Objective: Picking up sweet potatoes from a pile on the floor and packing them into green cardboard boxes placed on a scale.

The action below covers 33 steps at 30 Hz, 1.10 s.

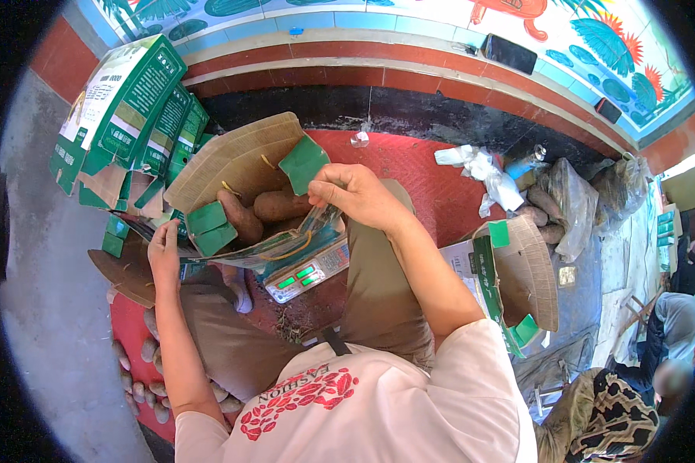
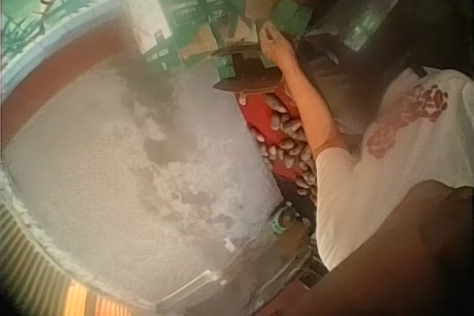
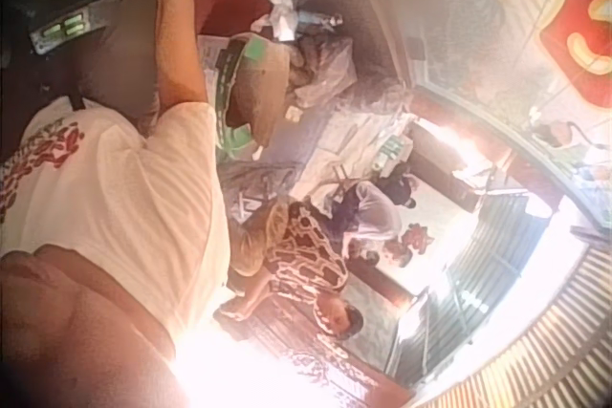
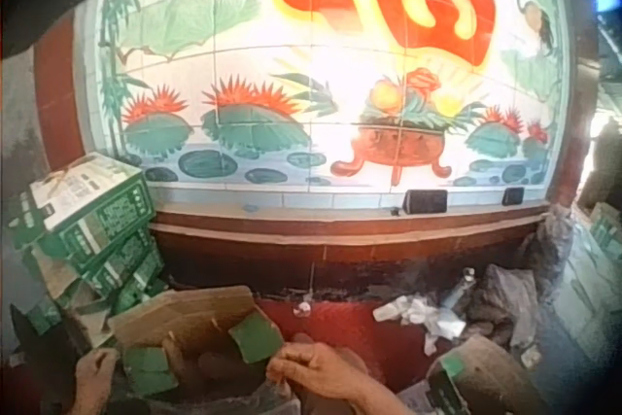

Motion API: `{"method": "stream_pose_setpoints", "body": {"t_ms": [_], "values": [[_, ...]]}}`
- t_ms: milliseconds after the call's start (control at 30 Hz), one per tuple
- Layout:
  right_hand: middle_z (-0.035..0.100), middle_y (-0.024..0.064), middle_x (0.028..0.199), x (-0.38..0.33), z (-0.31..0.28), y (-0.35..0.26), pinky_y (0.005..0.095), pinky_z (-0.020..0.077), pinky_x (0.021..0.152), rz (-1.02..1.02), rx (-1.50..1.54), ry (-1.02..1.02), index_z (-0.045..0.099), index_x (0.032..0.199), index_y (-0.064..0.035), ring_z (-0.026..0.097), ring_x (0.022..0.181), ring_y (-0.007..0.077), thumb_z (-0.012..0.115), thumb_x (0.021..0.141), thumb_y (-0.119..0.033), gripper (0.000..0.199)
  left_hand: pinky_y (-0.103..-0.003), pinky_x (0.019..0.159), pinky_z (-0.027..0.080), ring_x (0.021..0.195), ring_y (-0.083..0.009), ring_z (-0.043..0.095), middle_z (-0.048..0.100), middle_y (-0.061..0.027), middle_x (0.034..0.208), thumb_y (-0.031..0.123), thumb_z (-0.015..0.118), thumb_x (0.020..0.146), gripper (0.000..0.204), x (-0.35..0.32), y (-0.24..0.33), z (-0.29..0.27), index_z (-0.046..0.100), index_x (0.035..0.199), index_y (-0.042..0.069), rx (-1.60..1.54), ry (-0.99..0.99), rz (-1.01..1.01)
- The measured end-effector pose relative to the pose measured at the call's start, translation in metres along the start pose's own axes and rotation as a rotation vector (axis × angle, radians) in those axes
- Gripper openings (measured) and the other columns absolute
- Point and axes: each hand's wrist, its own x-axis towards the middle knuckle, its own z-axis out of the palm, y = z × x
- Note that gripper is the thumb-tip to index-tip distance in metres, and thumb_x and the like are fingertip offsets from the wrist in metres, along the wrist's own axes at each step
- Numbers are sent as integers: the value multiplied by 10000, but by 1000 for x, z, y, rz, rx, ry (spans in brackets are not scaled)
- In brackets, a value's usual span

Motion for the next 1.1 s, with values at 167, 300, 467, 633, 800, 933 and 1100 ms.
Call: {"method": "stream_pose_setpoints", "body": {"t_ms": [167,300,467,633,800,933,1100], "values": [[639,54,813,1,0,-2,275,483,710,-27,-27,20,625,845,7,599,767,121,545,933,-209,247,-247,828,422,896,-105,551,640,-41,960,214,530,942,267,2,-1,0,631,1042,-12,-40,5,-41],[643,59,824,-3,-3,-9,278,487,720,-41,66,58,625,852,0,609,782,129,539,938,-214,246,-247,827,422,895,-102,550,640,-39,963,228,532,944,279,1,8,1,631,1045,-13,-36,-11,-53],[648,89,810,-16,-35,-12,290,495,718,-158,164,347,606,877,-17,618,750,159,500,954,-259,276,-254,853,415,925,-107,557,644,-39,989,238,553,933,274,1,0,-2,642,1049,7,-4,11,-56],[643,65,774,-33,-100,48,281,484,680,27,45,719,611,862,-39,600,703,139,506,950,-318,311,-253,870,407,949,-113,555,642,-44,1012,237,548,937,277,2,4,-1,642,1057,5,-10,2,-64],[666,155,821,-99,-135,170,350,509,658,578,-1287,577,646,874,-52,657,760,259,570,856,-314,274,-253,884,401,967,-118,552,637,-50,1027,235,543,942,283,1,3,1,637,1061,-3,-21,14,-72],[670,140,946,-148,-145,226,428,487,772,803,-1448,379,669,917,-100,632,940,305,587,812,-323,260,-253,886,399,971,-117,549,636,-52,1032,235,544,941,288,1,-1,-1,632,1067,-9,-4,0,-78],[668,88,1057,-173,-149,232,517,372,950,1007,-1642,123,680,1025,-128,599,1056,296,522,834,-258,280,-249,881,398,970,-113,545,634,-51,1031,231,544,940,287,2,2,5,630,1067,-12,-16,-12,-115]]}}
